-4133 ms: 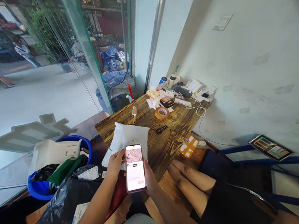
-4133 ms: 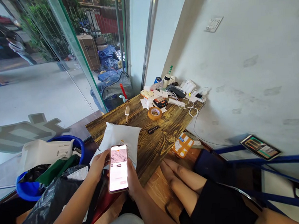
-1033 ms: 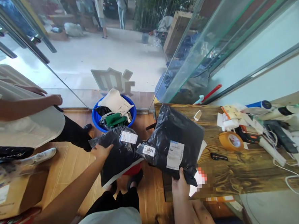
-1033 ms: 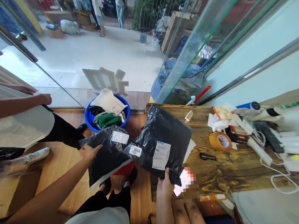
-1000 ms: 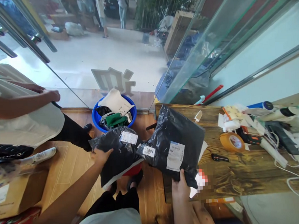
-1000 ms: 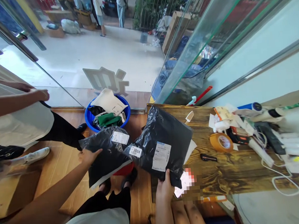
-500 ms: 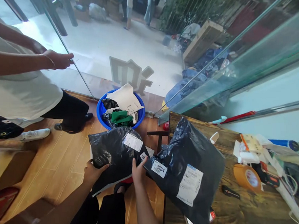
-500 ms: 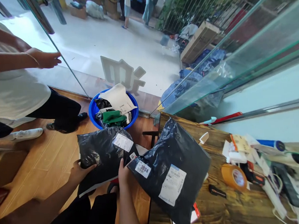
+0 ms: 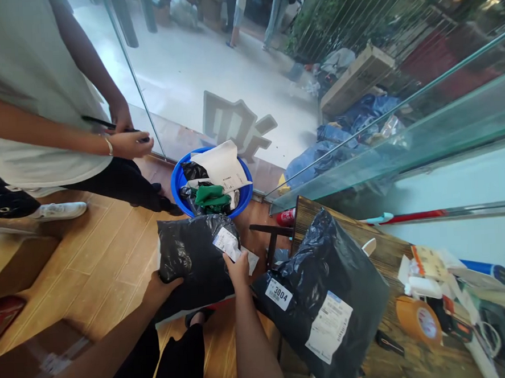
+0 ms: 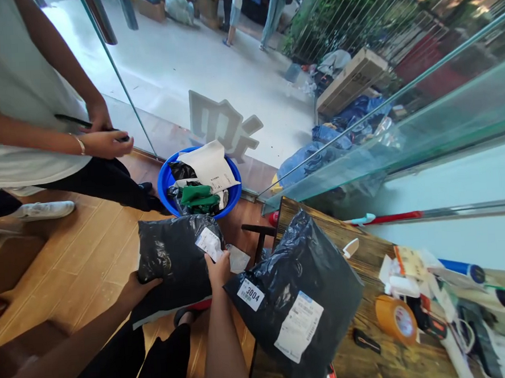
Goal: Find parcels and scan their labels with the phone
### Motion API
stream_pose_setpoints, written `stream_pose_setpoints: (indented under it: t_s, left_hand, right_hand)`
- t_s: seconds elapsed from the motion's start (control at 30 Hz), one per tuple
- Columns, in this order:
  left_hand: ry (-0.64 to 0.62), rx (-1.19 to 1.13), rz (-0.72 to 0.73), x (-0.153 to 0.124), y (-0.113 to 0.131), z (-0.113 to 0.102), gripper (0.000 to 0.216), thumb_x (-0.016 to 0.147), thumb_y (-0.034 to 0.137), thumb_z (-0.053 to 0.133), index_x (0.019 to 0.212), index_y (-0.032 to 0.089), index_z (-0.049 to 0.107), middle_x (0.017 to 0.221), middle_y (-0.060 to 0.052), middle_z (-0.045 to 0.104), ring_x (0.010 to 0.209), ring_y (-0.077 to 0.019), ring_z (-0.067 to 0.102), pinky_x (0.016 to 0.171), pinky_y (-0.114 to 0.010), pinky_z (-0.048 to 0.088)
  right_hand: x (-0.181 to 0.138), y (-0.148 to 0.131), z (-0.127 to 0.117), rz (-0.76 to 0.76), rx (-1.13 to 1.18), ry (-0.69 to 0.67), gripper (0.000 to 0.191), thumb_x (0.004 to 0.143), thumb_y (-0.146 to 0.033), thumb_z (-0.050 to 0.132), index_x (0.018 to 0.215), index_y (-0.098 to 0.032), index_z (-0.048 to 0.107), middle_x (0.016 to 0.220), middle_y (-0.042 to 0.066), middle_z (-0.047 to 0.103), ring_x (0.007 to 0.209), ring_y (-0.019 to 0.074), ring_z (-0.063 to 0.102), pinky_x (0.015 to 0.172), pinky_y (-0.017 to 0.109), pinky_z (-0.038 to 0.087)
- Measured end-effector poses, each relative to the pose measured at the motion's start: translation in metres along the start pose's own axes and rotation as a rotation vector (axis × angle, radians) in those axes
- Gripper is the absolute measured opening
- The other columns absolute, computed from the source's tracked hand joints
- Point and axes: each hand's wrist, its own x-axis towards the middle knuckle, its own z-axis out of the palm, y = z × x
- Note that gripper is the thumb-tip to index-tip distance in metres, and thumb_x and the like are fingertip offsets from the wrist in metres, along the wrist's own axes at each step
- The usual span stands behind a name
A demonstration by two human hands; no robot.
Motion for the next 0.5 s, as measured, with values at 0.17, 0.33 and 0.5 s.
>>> stream_pose_setpoints:
  t_s: [0.17,0.33,0.5]
  left_hand:
    - [-0.055,-0.133,-0.034,-0.005,0.008,0.001,0.051,0.049,0.039,0.070,0.092,0.014,0.055,0.089,-0.016,0.068,0.089,-0.0360,0.064,0.079,-0.044,0.051]
    - [-0.173,-0.403,-0.100,-0.020,0.016,-0.005,0.033,0.047,0.028,0.054,0.080,0.021,0.053,0.056,-0.001,0.061,0.056,-0.0239,0.061,0.056,-0.034,0.051]
    - [-0.245,-0.599,-0.087,-0.047,0.025,-0.040,0.035,0.039,0.022,0.057,0.074,0.021,0.054,0.054,0.001,0.063,0.054,-0.0232,0.060,0.051,-0.032,0.050]
  right_hand:
    - [-0.011,0.000,0.000,-0.038,0.073,0.040,0.042,0.065,-0.037,0.067,0.097,-0.016,0.049,0.101,0.021,0.067,0.098,0.0359,0.062,0.082,0.043,0.047]
    - [-0.023,-0.011,-0.002,-0.035,0.210,0.082,0.041,0.068,-0.052,0.058,0.090,-0.019,0.048,0.090,0.017,0.068,0.087,0.0327,0.063,0.075,0.042,0.048]
    - [-0.051,-0.032,-0.014,-0.038,0.376,0.090,0.049,0.072,-0.063,0.047,0.093,-0.019,0.048,0.094,0.015,0.067,0.091,0.0274,0.062,0.081,0.040,0.049]
